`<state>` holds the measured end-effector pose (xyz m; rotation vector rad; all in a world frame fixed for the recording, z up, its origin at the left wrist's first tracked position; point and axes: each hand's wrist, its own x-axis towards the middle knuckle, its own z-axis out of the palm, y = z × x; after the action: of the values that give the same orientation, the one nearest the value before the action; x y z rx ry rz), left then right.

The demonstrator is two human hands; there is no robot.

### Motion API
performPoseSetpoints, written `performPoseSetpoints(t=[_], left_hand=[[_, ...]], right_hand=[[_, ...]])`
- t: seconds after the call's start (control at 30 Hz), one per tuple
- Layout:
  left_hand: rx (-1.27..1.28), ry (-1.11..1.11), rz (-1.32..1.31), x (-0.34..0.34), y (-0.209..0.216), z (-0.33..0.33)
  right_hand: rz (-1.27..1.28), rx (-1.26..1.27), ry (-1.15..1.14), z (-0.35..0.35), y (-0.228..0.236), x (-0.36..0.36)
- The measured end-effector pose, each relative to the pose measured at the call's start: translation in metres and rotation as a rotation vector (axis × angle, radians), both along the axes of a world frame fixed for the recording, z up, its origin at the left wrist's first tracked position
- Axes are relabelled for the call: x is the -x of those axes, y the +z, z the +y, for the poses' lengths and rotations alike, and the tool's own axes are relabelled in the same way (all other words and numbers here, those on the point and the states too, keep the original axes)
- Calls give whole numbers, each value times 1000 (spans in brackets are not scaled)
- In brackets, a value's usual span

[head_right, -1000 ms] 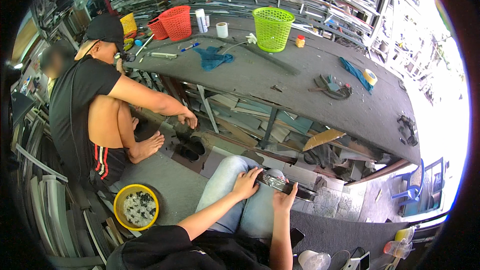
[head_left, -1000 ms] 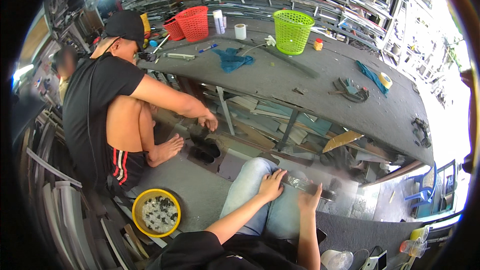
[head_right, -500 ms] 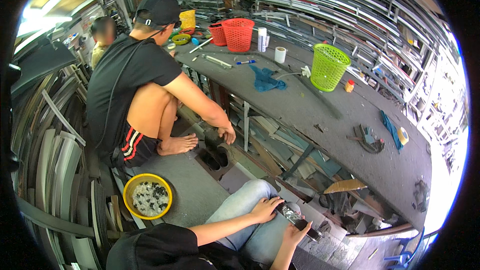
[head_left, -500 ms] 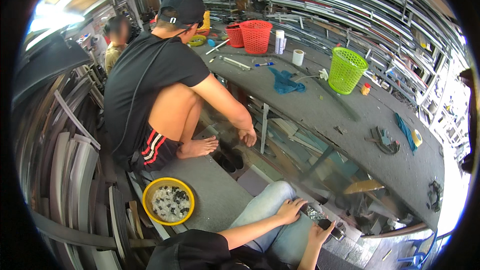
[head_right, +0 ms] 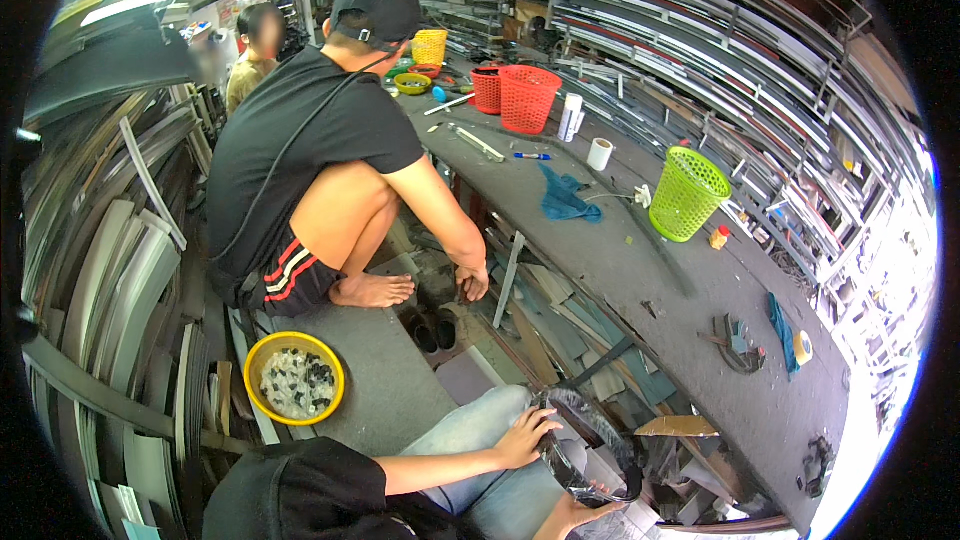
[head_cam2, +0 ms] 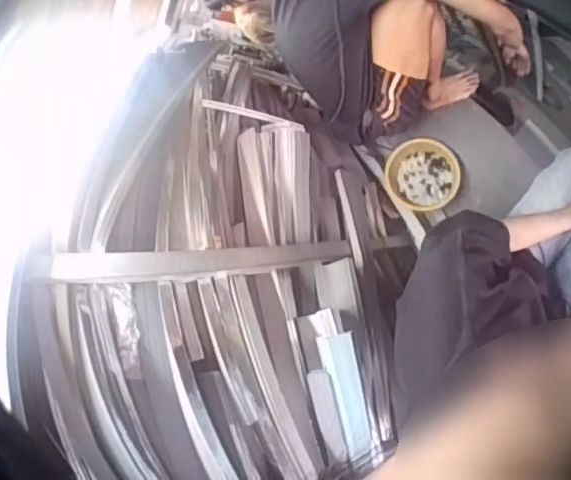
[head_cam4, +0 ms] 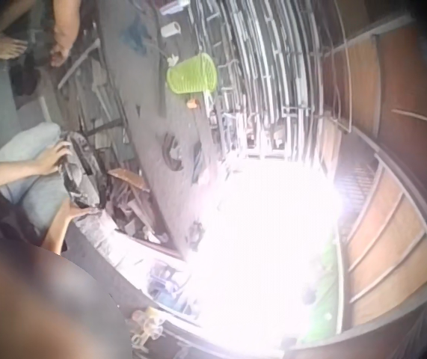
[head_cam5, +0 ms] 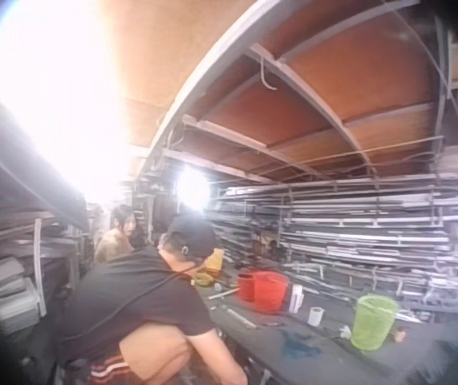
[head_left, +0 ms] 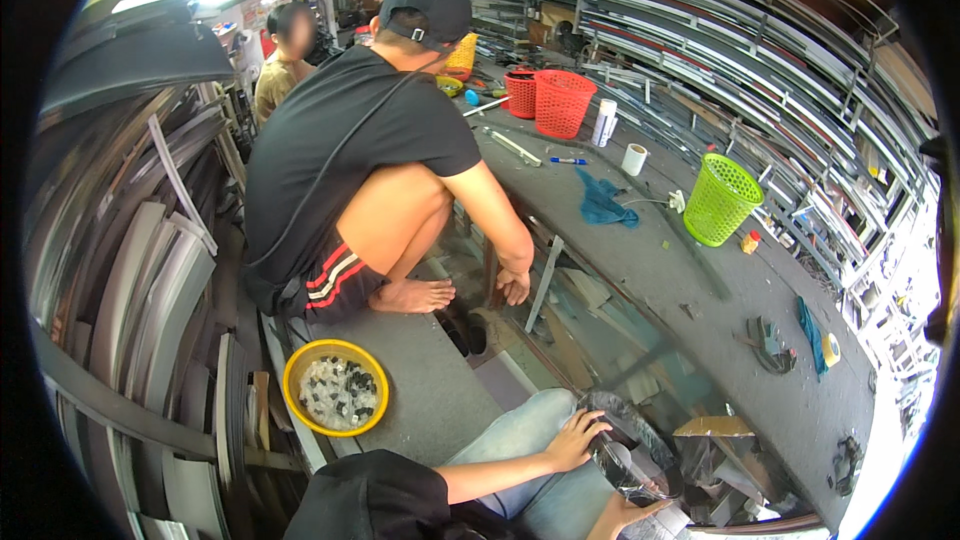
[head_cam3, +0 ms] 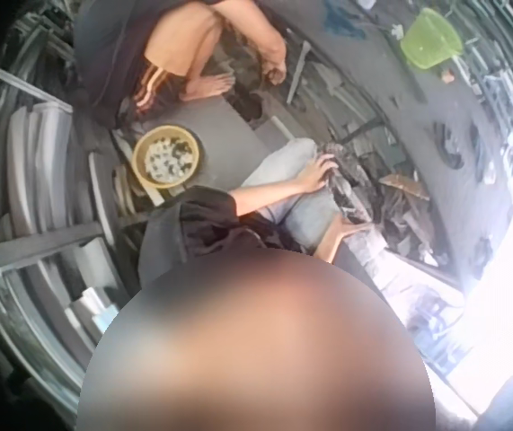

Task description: The person wraps a circular metal frame with clear plastic film, smoothing and adjusting the wrap by hand while seated. The person rotates the frame and repositions the film to cover the surface evenly.

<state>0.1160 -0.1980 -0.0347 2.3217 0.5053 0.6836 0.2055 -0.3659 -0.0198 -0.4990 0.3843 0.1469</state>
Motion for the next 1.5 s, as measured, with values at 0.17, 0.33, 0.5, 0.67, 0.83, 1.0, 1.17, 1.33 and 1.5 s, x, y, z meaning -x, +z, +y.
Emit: performPoseSetpoints(t=[0.17, 0.33, 0.5, 0.67, 0.83, 1.0, 1.17, 1.33, 1.5], left_hand=[[-87, 84, -389, 4, 9, 4], [-196, 72, -453, 37, 35, -1], [-458, 11, -504, 75, 52, 16], [-219, 286, 2, 55, 3, 103], [-175, 265, 760, 62, -67, 173], [70, 120, 786, 73, -89, 181], [34, 169, 534, 68, -89, 187], [53, 165, 522, 68, -94, 196], [112, 236, 638, 76, -88, 192]], right_hand=[[38, 271, -15, 0, -21, -13], [384, 306, 258, -22, -10, -10], [-143, 78, 251, -36, 60, 3], [-605, 14, -30, 30, 116, -167], [-225, 392, 541, 120, 105, -353], [-1251, 1860, 651, 193, 38, -383], [-1898, 1850, 894, 230, 31, -401], [-1888, 1801, 990, 230, 22, -419], [-1828, 1896, 1025, 219, 6, -429]])
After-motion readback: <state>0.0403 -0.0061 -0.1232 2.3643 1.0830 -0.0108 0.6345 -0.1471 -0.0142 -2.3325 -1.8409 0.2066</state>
